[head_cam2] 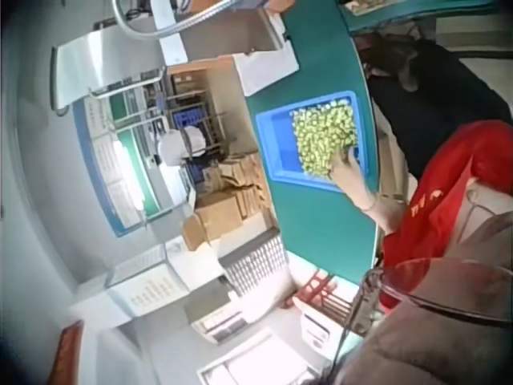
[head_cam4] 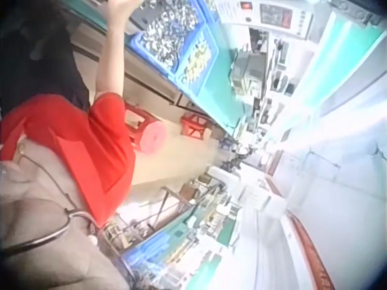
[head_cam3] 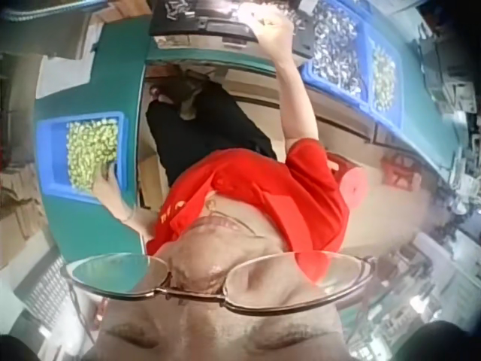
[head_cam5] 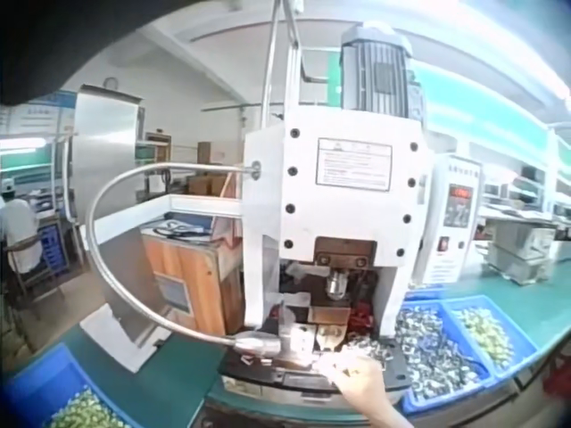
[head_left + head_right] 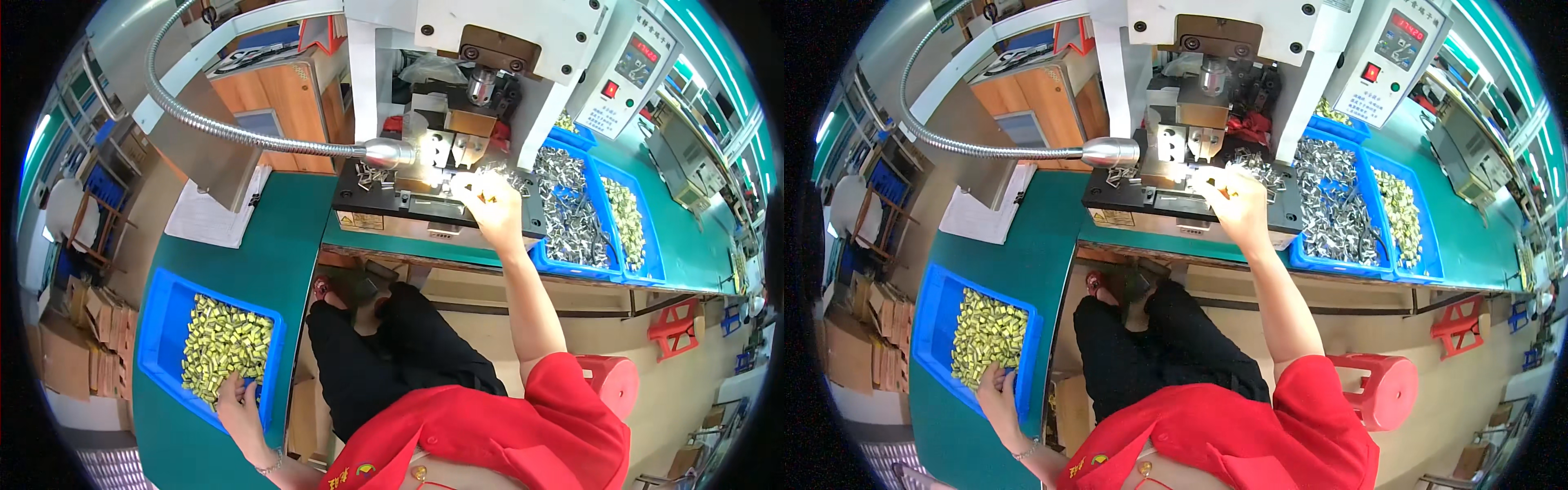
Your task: Assembling and inspecting small electronic components using a crimping machine at an electronics factory workstation.
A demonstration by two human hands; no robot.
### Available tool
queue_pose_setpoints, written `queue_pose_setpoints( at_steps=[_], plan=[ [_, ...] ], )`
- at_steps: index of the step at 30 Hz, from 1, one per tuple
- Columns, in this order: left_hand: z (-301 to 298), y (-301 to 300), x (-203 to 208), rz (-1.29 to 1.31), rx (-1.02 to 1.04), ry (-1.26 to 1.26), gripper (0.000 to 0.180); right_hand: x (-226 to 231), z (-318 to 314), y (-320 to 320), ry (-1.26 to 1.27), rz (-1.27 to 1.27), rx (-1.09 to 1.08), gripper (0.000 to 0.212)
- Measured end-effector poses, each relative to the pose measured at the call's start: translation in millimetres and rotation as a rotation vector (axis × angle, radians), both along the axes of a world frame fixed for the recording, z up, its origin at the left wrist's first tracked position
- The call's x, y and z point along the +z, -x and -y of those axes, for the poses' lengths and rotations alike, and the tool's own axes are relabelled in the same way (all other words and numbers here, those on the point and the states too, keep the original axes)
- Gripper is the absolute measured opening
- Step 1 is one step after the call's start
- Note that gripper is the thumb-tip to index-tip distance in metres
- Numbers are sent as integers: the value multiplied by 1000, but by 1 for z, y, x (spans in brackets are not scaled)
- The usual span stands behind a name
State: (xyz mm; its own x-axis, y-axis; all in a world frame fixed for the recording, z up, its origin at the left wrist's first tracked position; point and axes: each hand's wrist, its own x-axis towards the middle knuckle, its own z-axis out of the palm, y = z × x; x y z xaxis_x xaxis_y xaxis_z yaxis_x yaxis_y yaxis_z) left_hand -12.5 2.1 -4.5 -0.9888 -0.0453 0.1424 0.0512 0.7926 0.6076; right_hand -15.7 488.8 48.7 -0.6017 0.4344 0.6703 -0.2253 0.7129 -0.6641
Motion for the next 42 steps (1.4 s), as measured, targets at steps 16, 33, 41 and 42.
queue_pose_setpoints(
  at_steps=[16, 33, 41, 42],
  plan=[
    [2, 0, 1, 32, 15, -24, 34, 11, -5, 10, -265, 97, -57, 14],
    [6, 1, -3, -50, -17, 135, 30, 16, -14, 11, -234, 144, 60, 19],
    [5, 0, -3, -28, -20, 91, 31, 2, -3, -3, -80, 22, -76, 19],
    [2, 0, -1, -28, -18, 58, 31, 1, -1, -11, -81, 17, -75, 19]
  ],
)
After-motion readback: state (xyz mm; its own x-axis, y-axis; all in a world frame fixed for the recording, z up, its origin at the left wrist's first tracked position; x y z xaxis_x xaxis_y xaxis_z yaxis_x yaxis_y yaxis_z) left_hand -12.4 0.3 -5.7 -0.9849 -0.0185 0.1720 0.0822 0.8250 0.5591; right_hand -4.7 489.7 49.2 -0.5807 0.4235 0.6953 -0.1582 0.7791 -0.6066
